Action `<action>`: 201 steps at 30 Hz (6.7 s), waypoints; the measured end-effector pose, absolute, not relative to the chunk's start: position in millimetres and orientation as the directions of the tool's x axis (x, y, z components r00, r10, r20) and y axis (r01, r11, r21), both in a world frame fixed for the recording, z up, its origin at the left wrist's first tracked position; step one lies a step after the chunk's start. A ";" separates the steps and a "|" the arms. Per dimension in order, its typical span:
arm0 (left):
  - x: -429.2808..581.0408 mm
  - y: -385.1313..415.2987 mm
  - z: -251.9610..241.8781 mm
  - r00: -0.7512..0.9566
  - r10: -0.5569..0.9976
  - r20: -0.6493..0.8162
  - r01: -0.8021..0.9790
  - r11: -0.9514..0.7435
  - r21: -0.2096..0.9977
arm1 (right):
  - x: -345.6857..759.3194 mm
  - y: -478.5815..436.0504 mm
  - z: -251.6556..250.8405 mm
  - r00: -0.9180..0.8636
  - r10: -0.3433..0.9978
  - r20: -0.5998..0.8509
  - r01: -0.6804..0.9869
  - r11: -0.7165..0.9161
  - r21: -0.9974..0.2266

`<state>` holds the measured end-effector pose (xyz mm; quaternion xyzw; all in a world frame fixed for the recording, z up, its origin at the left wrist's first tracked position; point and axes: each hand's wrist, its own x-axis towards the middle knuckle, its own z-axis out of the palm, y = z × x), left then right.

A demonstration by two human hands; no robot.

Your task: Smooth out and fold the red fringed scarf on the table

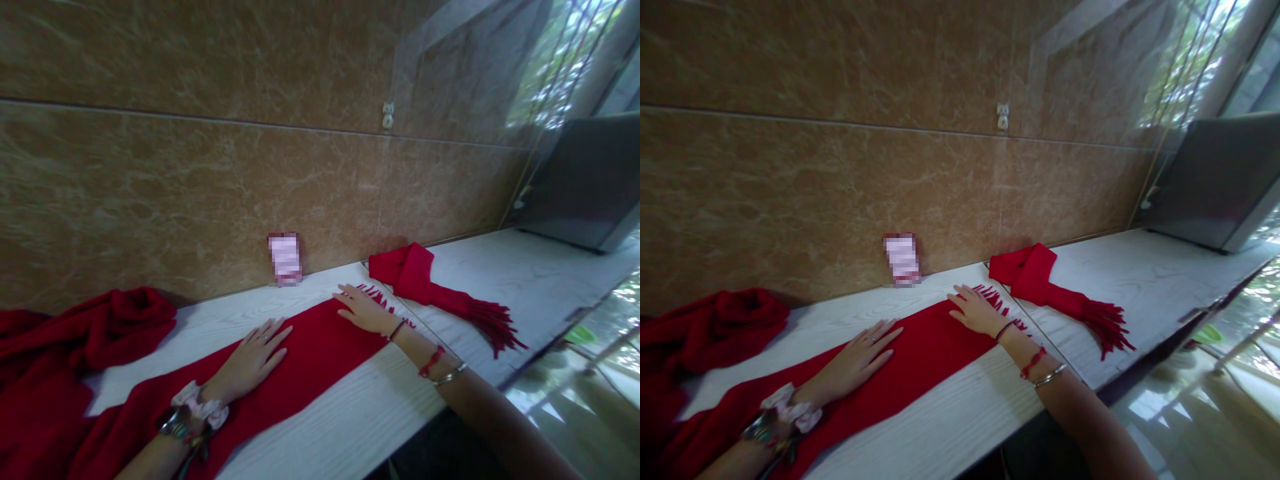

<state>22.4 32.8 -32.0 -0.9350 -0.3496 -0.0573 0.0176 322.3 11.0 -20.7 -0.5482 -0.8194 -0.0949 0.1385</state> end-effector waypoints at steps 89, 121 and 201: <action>81.7 77.6 110.3 0.511 0.802 0.309 -0.109 -0.296 0.949 | 282.2 -81.3 69.0 -0.442 0.844 0.305 0.299 0.459 -0.837; 148.1 98.3 100.1 0.574 0.770 0.279 0.413 -0.567 0.713 | 295.4 -43.8 29.3 -0.023 0.992 0.123 -0.048 0.122 -0.991; 154.6 56.0 10.6 0.501 0.847 0.175 0.850 -0.520 0.083 | 339.3 -18.6 -19.9 -0.141 0.944 0.297 0.983 0.169 -0.070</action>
